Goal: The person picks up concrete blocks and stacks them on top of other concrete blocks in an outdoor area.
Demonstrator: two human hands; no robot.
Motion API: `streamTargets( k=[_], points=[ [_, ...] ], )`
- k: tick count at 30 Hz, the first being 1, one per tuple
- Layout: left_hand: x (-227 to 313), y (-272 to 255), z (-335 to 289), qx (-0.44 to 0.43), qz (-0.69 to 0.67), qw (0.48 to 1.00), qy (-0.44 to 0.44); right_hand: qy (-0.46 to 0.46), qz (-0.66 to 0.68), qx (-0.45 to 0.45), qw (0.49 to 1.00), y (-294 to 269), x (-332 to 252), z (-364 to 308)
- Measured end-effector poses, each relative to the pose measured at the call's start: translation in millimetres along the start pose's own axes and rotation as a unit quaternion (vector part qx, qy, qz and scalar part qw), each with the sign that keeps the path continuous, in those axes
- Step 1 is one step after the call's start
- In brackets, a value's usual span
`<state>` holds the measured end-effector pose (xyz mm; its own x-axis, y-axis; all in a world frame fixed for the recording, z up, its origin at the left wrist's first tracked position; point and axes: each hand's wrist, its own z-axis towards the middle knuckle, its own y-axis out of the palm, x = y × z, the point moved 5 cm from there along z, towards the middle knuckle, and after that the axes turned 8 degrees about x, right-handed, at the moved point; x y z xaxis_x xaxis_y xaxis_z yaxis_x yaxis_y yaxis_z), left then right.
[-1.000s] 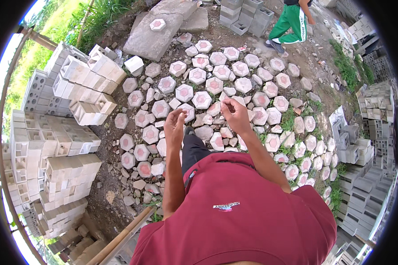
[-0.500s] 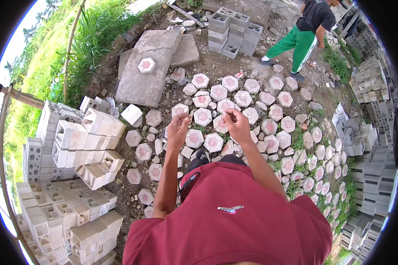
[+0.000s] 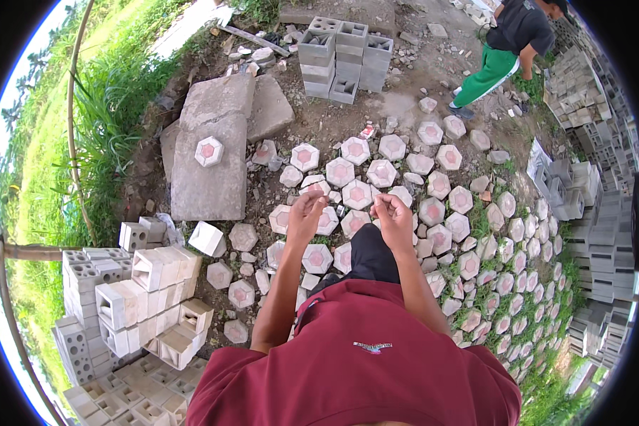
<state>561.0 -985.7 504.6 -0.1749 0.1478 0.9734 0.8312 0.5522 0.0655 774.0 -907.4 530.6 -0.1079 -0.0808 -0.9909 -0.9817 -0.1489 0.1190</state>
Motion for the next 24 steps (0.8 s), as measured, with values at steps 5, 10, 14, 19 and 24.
streamTargets(
  k=[5, 10, 14, 19, 24],
  points=[
    [22.1, 31.1, 92.9, -0.015, 0.056, 0.998, 0.014, 0.068, -0.006, 0.024, 0.997, 5.2, 29.4, 95.1],
    [29.7, 43.5, 185.1, 0.037, 0.048, 0.998, 0.012, -0.023, -0.125, -0.044, 0.991, 39.0, 14.3, 233.4],
    [57.3, 54.3, 237.9, 0.066, 0.007, 0.997, 0.039, -0.015, -0.072, -0.086, 0.994, 73.4, 1.3, 321.9],
    [74.6, 49.2, 300.1, 0.129, 0.002, 0.991, 0.029, 0.002, -0.113, -0.137, 0.984, 113.2, -4.8, 387.5],
    [87.5, 51.1, 375.8, 0.116, 0.027, 0.993, 0.015, 0.004, -0.05, -0.133, 0.99, 148.0, 8.4, 445.2]
  ],
)
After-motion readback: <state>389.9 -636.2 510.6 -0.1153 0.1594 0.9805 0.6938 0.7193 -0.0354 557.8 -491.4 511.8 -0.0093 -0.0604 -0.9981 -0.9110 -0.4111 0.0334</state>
